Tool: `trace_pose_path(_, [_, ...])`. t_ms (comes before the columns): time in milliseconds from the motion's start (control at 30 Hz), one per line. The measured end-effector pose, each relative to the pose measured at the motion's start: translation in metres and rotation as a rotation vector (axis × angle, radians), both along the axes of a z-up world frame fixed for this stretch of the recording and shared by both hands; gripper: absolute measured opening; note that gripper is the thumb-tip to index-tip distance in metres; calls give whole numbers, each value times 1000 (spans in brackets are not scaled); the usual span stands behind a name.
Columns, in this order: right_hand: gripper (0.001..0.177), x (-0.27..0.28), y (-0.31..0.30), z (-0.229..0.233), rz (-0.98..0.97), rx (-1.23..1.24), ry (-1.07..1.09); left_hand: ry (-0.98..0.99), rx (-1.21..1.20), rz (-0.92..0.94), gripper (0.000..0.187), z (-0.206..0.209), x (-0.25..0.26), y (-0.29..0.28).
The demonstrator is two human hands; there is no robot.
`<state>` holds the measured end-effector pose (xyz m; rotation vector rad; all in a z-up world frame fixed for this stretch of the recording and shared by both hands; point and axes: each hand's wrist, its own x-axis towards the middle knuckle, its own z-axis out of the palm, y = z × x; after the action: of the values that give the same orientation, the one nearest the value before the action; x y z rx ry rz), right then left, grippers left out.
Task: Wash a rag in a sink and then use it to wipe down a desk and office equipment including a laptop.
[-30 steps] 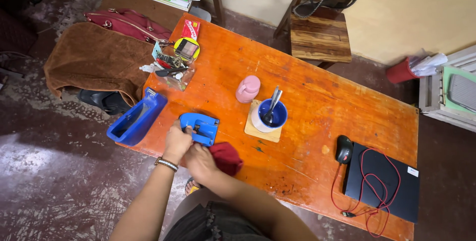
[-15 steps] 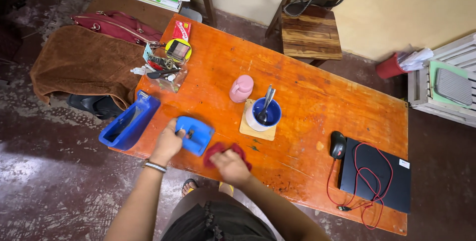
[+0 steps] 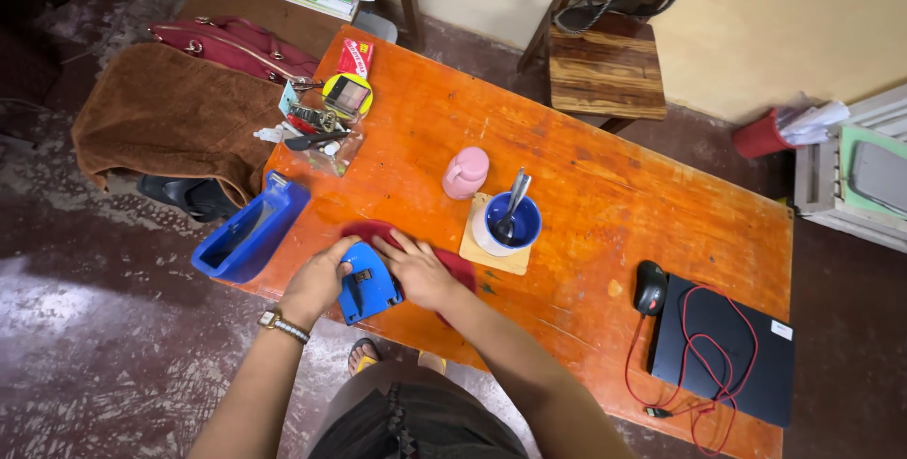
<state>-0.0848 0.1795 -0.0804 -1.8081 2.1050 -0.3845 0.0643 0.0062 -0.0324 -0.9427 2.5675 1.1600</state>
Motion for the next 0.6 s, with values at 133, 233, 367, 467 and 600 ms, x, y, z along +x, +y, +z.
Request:
trace_pose_path(133, [42, -14, -35, -9, 41, -69, -86, 8, 23, -2, 49, -10, 3, -5])
trace_pose_path(233, [49, -27, -43, -50, -11, -132, -147, 291, 87, 113, 51, -47, 22, -4])
trace_pose_path(367, [55, -7, -36, -5, -365, -378, -533, 483, 522, 717, 47, -100, 62, 9])
trace_pose_path(467, [55, 27, -30, 57, -292, -285, -340, 531, 770, 947, 64, -123, 71, 27])
trace_pose_path(600, [66, 71, -5, 53, 90, -385, 105, 548, 888, 1173, 65, -97, 67, 27])
